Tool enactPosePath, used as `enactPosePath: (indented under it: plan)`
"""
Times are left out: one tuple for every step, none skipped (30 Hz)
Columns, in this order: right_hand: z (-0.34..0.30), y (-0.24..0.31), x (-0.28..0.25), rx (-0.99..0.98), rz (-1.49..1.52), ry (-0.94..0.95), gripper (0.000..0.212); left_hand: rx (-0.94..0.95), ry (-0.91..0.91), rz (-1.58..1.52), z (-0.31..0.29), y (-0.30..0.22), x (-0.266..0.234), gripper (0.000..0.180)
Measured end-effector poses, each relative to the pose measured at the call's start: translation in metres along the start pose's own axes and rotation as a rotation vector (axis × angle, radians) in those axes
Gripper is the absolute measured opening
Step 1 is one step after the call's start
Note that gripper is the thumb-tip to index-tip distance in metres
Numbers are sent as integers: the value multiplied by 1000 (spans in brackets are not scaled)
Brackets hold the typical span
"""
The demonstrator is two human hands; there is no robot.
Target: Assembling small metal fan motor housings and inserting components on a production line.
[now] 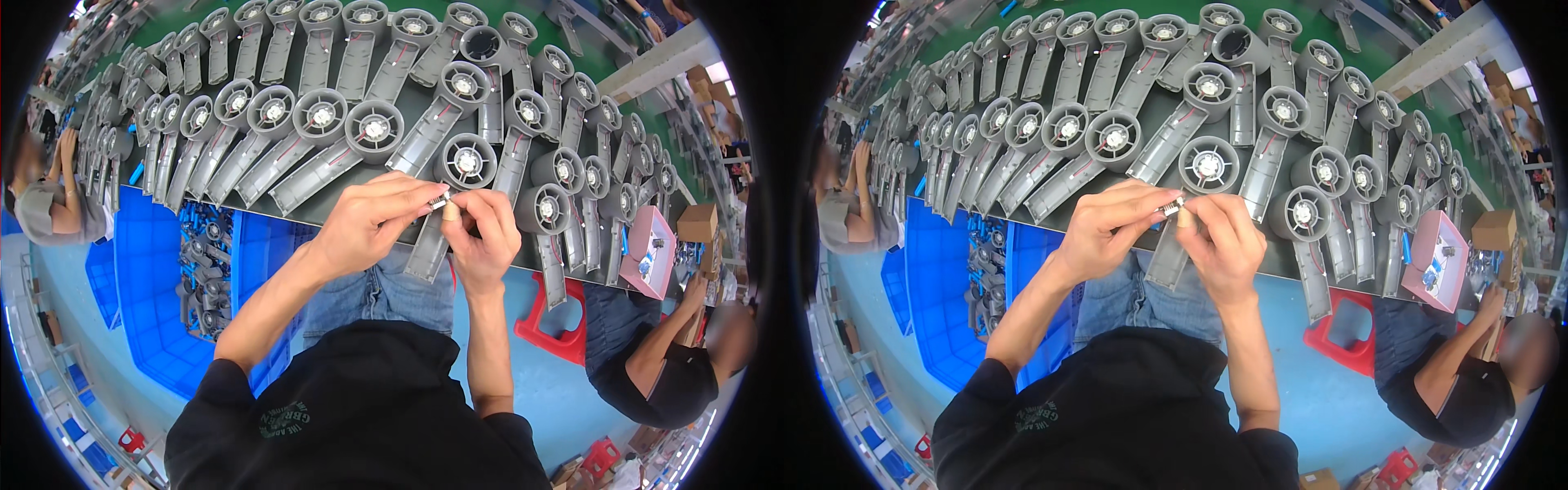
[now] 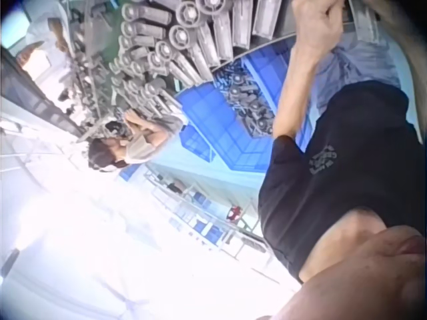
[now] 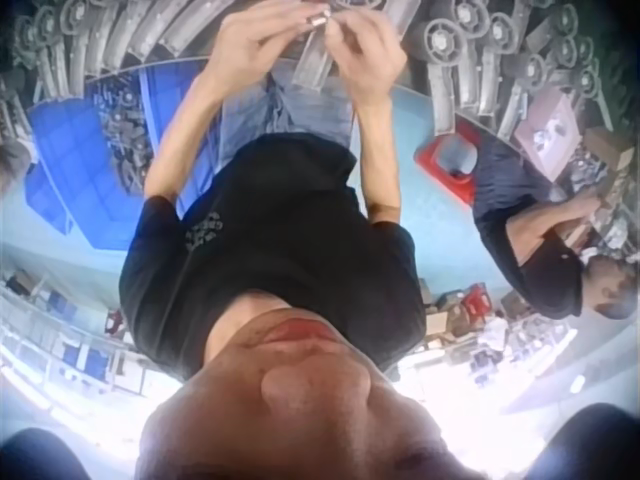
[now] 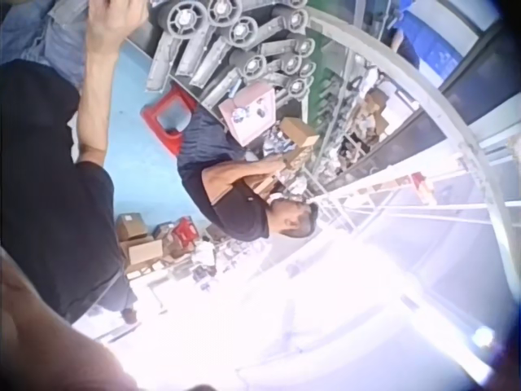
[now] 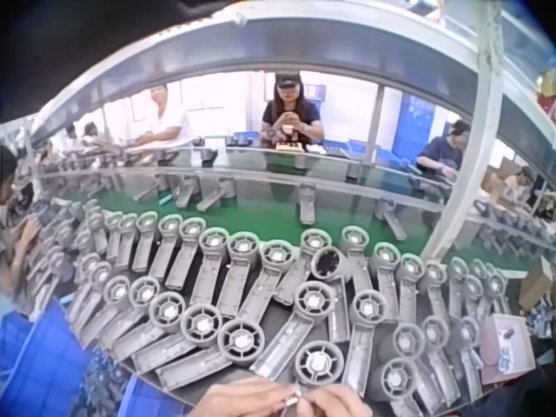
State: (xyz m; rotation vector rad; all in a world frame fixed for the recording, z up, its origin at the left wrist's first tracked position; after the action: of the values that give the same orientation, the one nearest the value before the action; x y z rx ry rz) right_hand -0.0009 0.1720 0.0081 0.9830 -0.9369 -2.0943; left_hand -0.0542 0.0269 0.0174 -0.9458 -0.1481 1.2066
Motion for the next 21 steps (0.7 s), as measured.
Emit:
enactPosePath:
  plan:
    - [0,0,0,-2,-2,0,16,24,6,7,1,-1,0,34]
    - [1,1,0,-23,-11,-1,15,26,5,6,1,-1,0,34]
    - [1,2,0,-44,-20,-2,15,33,6,13,1,-1,0,34]
    - [1,2,0,-46,-19,-2,15,39,8,22,0,-1,0,34]
    - [1,3,1,-41,-19,9,15,39,8,22,0,-1,-1,34]
    - [1,3,1,-37,-18,20,15,49,17,18,1,0,-2,35]
    - [2,3,1,-38,-18,20,15,58,26,14,2,0,-2,35]
    - [2,2,0,-42,-18,22,16,59,26,13,1,0,-3,35]
    - [1,2,0,-47,-17,24,16,55,47,1,1,0,-2,35]
    - [2,2,0,-48,-16,23,16,51,70,-9,0,0,-1,34]
    - [2,2,0,-49,-14,28,16,52,71,-8,1,0,-1,34]
    - [2,2,1,-51,-14,33,16,61,61,-1,2,-1,-2,34]
    - [2,1,0,-53,-16,29,16,73,50,5,3,-2,-2,33]
    - [0,-1,-1,-44,-16,19,17,78,50,3,4,-3,-1,33]
    - [-1,-1,-3,-36,-16,9,19,59,53,-2,4,-2,0,33]
    - [-2,6,-3,-46,-7,13,19,35,50,9,2,-2,-2,32]
    - [-2,11,-6,55,-40,-23,21,32,3,32,-2,-2,-3,31]
    - [-6,14,-10,155,-72,-58,23,29,-46,56,-6,-4,-2,30]
    - [-13,10,-15,261,-45,-115,23,-1,-65,79,-8,-6,-1,28]
    - [-23,5,-14,444,-71,-50,19,9,-88,60,-9,-6,0,26]
    - [-35,0,-16,625,-88,19,15,18,-112,75,-6,-11,2,27]
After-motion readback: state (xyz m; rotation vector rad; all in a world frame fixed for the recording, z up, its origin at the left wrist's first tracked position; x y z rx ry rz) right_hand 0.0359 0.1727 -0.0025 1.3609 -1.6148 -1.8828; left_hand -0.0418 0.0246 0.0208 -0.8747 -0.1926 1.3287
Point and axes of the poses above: each hand's wrist, its own z-axis towards the middle knuckle, its own x-axis out of the palm, y = z × x, the point moved 6 cm from there along z, towards the middle knuckle, and after that the axes turned 14 degrees about x, right-handed, at the moved point
